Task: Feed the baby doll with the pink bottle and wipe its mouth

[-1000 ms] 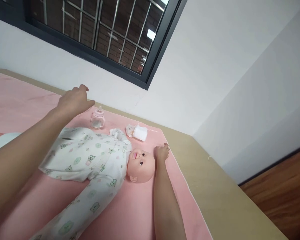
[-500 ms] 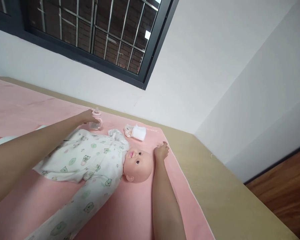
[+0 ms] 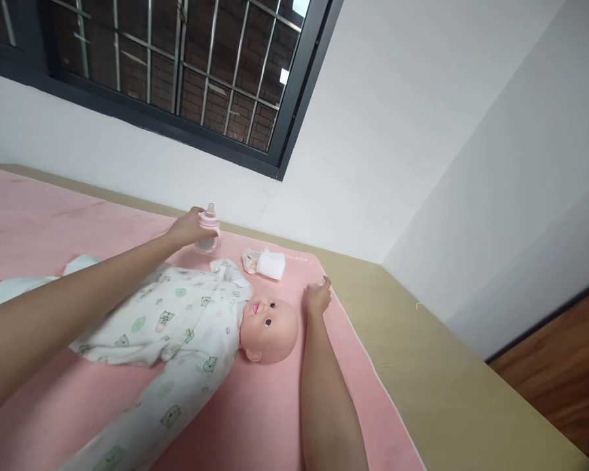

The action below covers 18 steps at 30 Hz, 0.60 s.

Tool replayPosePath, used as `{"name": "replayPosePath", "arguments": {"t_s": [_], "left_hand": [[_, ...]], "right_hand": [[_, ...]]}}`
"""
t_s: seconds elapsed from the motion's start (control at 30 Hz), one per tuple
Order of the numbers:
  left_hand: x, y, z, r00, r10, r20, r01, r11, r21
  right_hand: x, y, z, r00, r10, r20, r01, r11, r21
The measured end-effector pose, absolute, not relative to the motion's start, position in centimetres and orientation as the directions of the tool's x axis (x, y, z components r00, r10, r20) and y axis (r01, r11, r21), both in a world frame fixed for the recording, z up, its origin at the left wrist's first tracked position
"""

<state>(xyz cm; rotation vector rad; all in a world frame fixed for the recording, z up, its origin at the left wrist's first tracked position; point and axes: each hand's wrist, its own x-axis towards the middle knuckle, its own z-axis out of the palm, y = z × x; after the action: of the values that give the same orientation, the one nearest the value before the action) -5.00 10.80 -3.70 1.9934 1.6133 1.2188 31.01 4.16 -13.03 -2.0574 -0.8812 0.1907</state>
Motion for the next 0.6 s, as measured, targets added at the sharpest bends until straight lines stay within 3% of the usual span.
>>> {"name": "replayPosePath", "arguments": {"t_s": [0.2, 0.37, 0.47, 0.6], "left_hand": [[-1.7, 8.0, -2.6, 0.053, 0.921, 0.387, 0.563, -0.348, 0.750], [0.0, 4.1, -1.7, 0.167, 0.874, 0.457, 0.514, -0.473, 0.716], [0.7, 2.2, -1.4, 0.209, 0.859, 0.468, 0.524, -0.502, 0.688], [1.4, 0.7, -1.2, 0.256, 0.840, 0.479, 0.546, -0.535, 0.645]], "right_hand": [[28.7, 4.8, -8.4, 0.520, 0.849, 0.095, 0.275, -0.062, -0.959], [23.7, 2.2, -2.6, 0.167, 0.936, 0.311, -0.020, 0.319, -0.948], [21.0, -0.4, -0.3, 0.039, 0.876, 0.481, 0.042, 0.480, -0.876], [18.8, -2.5, 0.7, -0.037, 0.815, 0.578, 0.089, 0.578, -0.811]]}}
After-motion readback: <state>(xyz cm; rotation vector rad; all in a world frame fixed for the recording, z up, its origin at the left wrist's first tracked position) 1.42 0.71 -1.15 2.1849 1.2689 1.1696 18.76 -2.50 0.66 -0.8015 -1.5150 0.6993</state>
